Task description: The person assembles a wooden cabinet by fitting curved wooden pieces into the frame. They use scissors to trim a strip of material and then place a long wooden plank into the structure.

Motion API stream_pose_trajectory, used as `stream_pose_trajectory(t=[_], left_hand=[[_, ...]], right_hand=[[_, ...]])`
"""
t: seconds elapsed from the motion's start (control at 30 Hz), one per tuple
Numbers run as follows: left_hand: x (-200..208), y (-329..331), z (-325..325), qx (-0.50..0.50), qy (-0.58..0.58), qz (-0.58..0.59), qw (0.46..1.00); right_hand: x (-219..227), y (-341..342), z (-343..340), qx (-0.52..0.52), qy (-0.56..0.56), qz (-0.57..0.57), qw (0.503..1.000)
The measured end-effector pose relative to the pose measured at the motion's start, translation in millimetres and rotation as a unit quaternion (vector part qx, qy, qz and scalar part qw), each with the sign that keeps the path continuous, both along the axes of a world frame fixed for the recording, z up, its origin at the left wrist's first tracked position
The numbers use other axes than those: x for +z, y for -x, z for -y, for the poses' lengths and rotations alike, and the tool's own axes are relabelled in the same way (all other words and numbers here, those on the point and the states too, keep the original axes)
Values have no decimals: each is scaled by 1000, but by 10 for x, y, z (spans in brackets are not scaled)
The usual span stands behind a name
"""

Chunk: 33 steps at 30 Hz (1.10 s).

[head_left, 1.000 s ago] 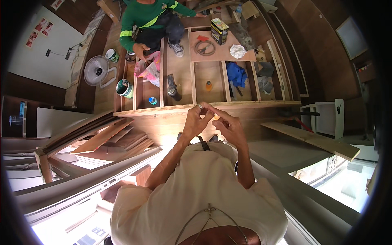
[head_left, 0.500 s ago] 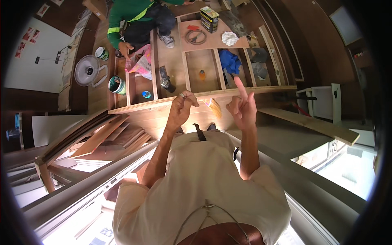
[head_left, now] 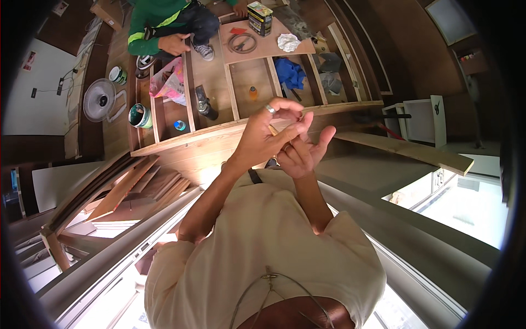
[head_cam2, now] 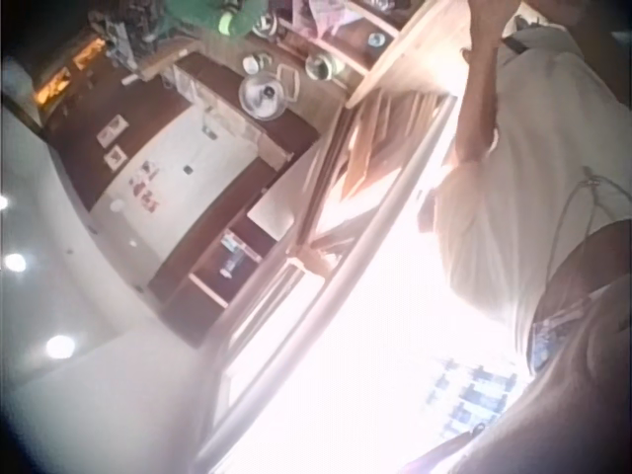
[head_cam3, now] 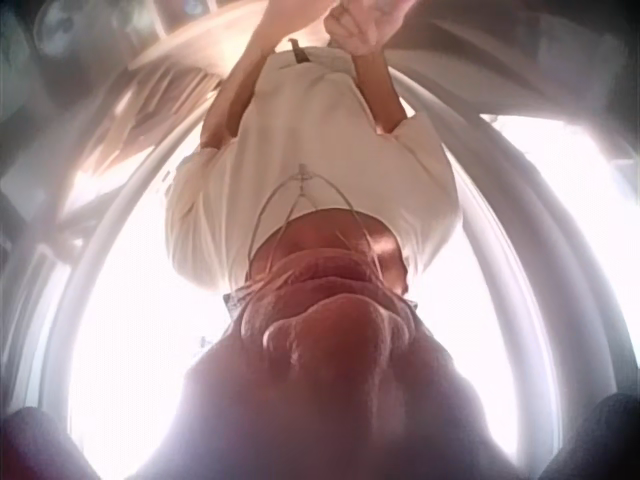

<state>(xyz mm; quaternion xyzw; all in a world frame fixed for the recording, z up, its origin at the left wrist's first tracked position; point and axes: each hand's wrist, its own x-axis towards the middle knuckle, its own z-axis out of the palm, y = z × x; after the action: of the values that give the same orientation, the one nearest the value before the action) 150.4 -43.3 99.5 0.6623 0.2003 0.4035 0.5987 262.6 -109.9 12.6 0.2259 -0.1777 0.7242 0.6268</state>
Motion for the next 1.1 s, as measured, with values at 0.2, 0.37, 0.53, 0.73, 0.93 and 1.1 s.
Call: stream_pose_trajectory(t=[0.2, 0.37, 0.53, 0.73, 0.93, 1.1], left_hand=[[-5, -24, 93, -25, 57, 15, 998], [-268, 245, 110, -28, 120, 13, 992], [-425, 417, 171, 32, 160, -41, 986], [-531, 603, 286, 66, 153, -95, 981], [-515, 644, 368, 35, 181, -80, 980], [-592, 693, 422, 59, 170, -60, 982]], right_hand=[[-46, -21, 183, -26, -15, 91, 995], [-4, 6, 321, -17, 31, 206, 978], [157, -114, 427, -93, 98, 484, 864], [321, -204, 440, -73, 91, 618, 777], [264, -206, 491, -3, 129, 549, 826], [388, -140, 495, -53, 96, 579, 808]])
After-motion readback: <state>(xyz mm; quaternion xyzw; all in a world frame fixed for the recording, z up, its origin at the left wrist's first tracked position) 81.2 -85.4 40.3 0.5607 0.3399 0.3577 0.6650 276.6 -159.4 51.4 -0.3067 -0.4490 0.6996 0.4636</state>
